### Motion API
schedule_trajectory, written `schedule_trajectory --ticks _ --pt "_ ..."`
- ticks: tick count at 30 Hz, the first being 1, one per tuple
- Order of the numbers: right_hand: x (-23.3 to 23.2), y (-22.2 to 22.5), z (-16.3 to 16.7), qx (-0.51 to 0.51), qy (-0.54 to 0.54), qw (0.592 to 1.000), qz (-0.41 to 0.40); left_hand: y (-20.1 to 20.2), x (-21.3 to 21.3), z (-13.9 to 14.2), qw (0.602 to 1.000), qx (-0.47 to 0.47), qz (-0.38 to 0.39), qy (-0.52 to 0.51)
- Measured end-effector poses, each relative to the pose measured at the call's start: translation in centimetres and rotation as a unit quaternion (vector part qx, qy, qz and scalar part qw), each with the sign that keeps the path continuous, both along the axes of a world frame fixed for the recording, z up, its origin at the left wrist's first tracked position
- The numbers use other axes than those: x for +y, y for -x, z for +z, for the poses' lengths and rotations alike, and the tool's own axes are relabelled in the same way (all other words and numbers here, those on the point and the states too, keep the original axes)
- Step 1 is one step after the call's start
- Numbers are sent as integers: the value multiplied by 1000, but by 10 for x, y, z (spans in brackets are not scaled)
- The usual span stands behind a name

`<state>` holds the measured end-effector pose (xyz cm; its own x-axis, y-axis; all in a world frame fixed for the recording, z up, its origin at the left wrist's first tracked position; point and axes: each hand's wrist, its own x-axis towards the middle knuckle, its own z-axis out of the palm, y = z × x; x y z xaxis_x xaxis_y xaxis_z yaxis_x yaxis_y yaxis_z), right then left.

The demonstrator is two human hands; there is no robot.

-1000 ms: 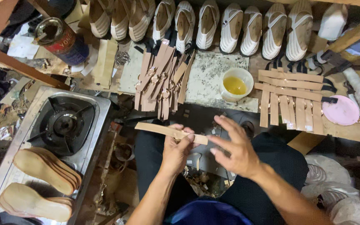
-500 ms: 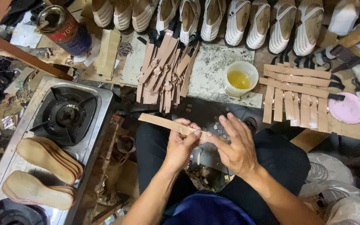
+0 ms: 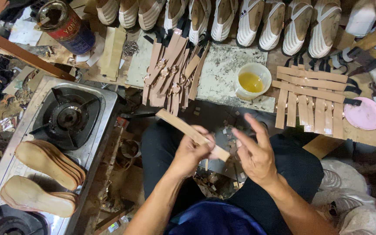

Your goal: The person sits on the floor at a workbench and assembles leather shoe straps. They take a strap, dip their fingers into a cup of yellow liquid, work the liquid along the strap, bend and fold the strap, attach it to a metal buckle ring, and lay the finished strap on the table, repeating this for strap after strap.

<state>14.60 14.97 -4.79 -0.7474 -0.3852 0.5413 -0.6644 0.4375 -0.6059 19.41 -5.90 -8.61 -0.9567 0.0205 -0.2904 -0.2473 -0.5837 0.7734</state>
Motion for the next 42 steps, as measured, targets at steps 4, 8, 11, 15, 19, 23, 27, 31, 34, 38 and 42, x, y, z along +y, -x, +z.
schedule_trajectory --ticks 4,8,11,15,19,23,27,31,34,38,42 --pt "-11 0 7 -223 38 973 50 -9 13 -7 969 48 -201 137" --pt "-23 -1 8 -307 47 950 20 -9 14 4 897 52 -307 314" --pt "-23 4 9 -248 51 967 24 6 3 11 952 80 -185 231" --pt "-26 4 10 -345 11 938 31 30 -11 4 985 53 27 164" --pt "-31 11 13 -268 -47 961 57 40 -15 -13 996 33 60 50" --pt "-11 66 16 -8 -130 991 -13 43 -19 -25 997 16 79 -11" --pt "14 118 15 38 -239 966 -89 43 -17 -28 994 -35 98 -42" --pt "21 147 7 5 -248 967 -65 44 -12 -24 994 -36 70 -71" --pt "25 160 6 15 -256 966 -25 45 -7 -21 993 -38 62 -89" --pt "22 147 16 -8 -154 988 -33 46 -7 -16 994 -29 48 -91" --pt "-2 87 16 44 -103 993 46 45 -4 -12 992 -59 44 -104"
